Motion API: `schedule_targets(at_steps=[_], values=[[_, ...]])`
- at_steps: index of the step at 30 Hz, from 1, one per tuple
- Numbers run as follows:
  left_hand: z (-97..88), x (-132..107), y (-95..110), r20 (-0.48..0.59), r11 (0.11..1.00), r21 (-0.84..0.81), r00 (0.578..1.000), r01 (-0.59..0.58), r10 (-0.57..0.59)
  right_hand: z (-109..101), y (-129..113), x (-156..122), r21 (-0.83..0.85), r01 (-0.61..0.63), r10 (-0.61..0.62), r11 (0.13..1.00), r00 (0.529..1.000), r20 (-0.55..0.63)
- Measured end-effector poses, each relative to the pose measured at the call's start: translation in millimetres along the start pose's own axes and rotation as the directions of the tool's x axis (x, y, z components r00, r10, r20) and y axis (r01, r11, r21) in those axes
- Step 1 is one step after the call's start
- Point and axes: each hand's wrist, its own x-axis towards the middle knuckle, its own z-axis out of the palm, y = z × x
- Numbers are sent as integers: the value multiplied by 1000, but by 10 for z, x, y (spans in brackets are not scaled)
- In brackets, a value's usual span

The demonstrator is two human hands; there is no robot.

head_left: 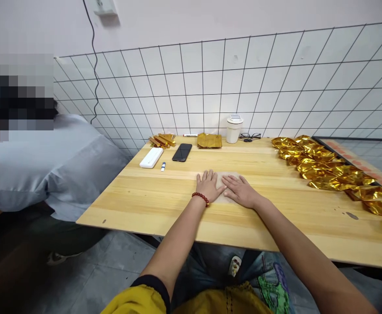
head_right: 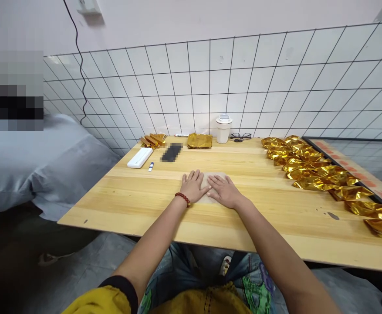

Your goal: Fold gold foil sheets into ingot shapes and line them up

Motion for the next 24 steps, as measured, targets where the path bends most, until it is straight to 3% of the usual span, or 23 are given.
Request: schedule_targets(at_steps=[4, 6, 11, 14, 17, 18, 20, 22, 24], values=[[-6, 13, -5, -59, 1000, -19, 998, 11, -12, -6, 105, -8, -17, -50, 49, 999, 998, -40], [-24, 19, -17, -143, 1000, -27, 990, 13, -17, -6, 172, -24, -42, -101, 98, 994, 992, -76], [-62, 14, -52, -445, 996, -47, 894, -76, 47, -30, 283, -75, -90, -304, 276, 948, 930, -243], [-52, 6, -43, -436, 975, -99, 889, -199, 138, -73, 283, -92, -89, -409, 356, 908, 866, -350], [-19, 10, -23, -307, 942, -110, 912, -318, 272, -100, 269, -97, -38, -425, 368, 904, 821, -437], [-5, 14, -19, -264, 934, -108, 915, -342, 304, -97, 263, -95, -22, -389, 337, 921, 824, -455], [21, 23, -18, -206, 925, -111, 919, -362, 335, -70, 243, -81, -27, -241, 206, 970, 878, -431], [43, 32, -26, -194, 926, -122, 923, -358, 332, -31, 212, -55, -49, -82, 64, 995, 955, -291], [58, 41, -36, -201, 926, -135, 925, -353, 323, -5, 174, -20, -61, -82, 74, 995, 990, -120]])
